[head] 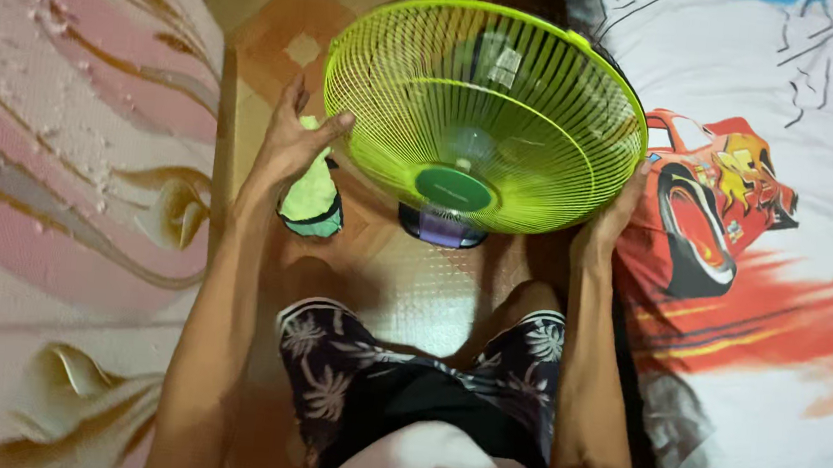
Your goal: The person disassembles a small green table fan, removes the front grille and fan blades, and wipes the blades with a green cloth. The person then reassembles the fan components.
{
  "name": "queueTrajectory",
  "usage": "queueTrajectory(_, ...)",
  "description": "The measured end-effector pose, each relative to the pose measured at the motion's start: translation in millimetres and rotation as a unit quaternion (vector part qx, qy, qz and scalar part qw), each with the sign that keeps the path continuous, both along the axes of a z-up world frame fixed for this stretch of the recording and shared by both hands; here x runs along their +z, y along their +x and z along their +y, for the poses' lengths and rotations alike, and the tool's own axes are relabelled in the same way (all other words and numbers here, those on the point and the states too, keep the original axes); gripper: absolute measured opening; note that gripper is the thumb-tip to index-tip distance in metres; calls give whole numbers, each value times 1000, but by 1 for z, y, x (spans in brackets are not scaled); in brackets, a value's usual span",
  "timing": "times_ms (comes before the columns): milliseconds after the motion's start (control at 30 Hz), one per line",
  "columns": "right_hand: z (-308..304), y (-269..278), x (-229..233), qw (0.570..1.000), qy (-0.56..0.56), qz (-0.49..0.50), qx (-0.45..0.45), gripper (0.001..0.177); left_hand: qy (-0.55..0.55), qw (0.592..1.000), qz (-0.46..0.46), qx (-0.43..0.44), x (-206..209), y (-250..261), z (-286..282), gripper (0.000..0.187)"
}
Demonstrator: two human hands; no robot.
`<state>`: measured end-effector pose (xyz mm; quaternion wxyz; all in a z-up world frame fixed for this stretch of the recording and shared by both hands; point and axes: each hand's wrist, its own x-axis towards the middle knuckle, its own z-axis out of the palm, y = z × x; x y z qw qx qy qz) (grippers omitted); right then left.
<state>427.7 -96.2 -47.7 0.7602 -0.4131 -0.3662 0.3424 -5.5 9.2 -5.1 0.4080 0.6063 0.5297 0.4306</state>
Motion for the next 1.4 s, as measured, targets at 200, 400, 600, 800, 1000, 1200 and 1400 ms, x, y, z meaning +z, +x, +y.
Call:
queueTrajectory(200,16,6,-41,995,26,89,-37,66,-37,997,-16,-64,-28,-9,29,109)
queueTrajectory(400,31,8,-51,984,74,163,-22,53,-33,970,-182,-157,-46,-8,34,80)
queueTrajectory(600,65,-33,-51,988,85,122,-52,42,-10,981,-158,-110,-32,-43,38,70)
queueTrajectory(800,104,-79,-37,983,18,182,20,50,-101,982,-156,-29,-16,-95,13,69)
queueTrajectory(1000,146,-86,-39,985,27,144,91,49,-26,972,-229,47,-52,-107,-21,67)
queueTrajectory(1200,156,-76,-23,977,49,167,121,42,-38,974,-218,47,-66,-88,-45,74)
queueTrajectory(1400,145,-32,-14,984,69,125,111,42,-73,971,-226,27,-61,-45,-43,71)
